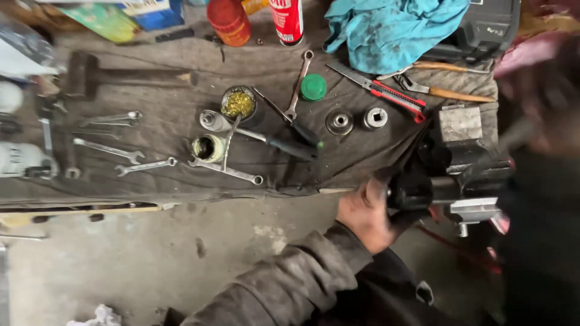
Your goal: The person uses a power tool to work on a cylindrical mechanical part held in a vise. They then use a small metal tool to adjust or clean the part before continuing to work on it with the power tool.
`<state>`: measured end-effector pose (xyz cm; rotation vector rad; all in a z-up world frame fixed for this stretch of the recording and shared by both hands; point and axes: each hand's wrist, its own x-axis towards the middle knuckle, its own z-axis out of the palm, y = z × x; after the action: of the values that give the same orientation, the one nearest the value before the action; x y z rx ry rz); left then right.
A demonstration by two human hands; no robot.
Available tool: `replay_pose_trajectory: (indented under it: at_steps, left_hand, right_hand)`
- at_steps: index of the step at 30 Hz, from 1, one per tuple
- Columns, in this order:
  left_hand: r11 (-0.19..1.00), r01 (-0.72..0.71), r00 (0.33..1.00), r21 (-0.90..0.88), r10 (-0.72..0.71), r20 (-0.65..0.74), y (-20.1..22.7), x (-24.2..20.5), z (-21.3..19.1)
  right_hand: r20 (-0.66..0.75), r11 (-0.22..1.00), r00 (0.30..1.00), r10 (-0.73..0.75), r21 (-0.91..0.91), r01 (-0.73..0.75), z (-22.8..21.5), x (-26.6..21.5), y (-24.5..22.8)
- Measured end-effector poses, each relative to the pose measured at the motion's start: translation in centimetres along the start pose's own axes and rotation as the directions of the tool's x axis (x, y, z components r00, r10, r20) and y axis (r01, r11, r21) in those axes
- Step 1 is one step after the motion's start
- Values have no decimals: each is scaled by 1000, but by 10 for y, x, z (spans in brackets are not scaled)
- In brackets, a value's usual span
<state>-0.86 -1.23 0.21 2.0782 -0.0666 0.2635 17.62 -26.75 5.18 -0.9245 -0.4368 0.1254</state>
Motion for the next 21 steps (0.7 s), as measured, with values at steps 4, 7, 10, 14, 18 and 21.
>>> replay_pose_trajectory:
  at_steps: [4,7,10,14,18,21]
  left_hand:
    - [999,-48,987,18,51,-149,3,3,1]
    - [988,-135,990,-69,132,-43,-8,-2,-1]
    - [996,-60,986,62,49,157,-18,-1,11]
    - [994,45,983,95,-61,172,-15,4,0]
    - [992,30,991,123,-45,123,-22,2,10]
    - [996,4,997,93,-12,76,-11,9,-2]
  right_hand:
    - [-343,918,917,205,-257,-302,41,77,42]
    - [-527,810,814,243,-351,-470,46,95,49]
    - [-511,819,789,341,-250,-516,29,81,19]
    - [-144,784,771,620,100,-612,-41,59,-17]
    - [-86,829,919,385,469,-304,-118,15,-35]
    - [-126,958,983,130,270,-92,-7,-72,-45]
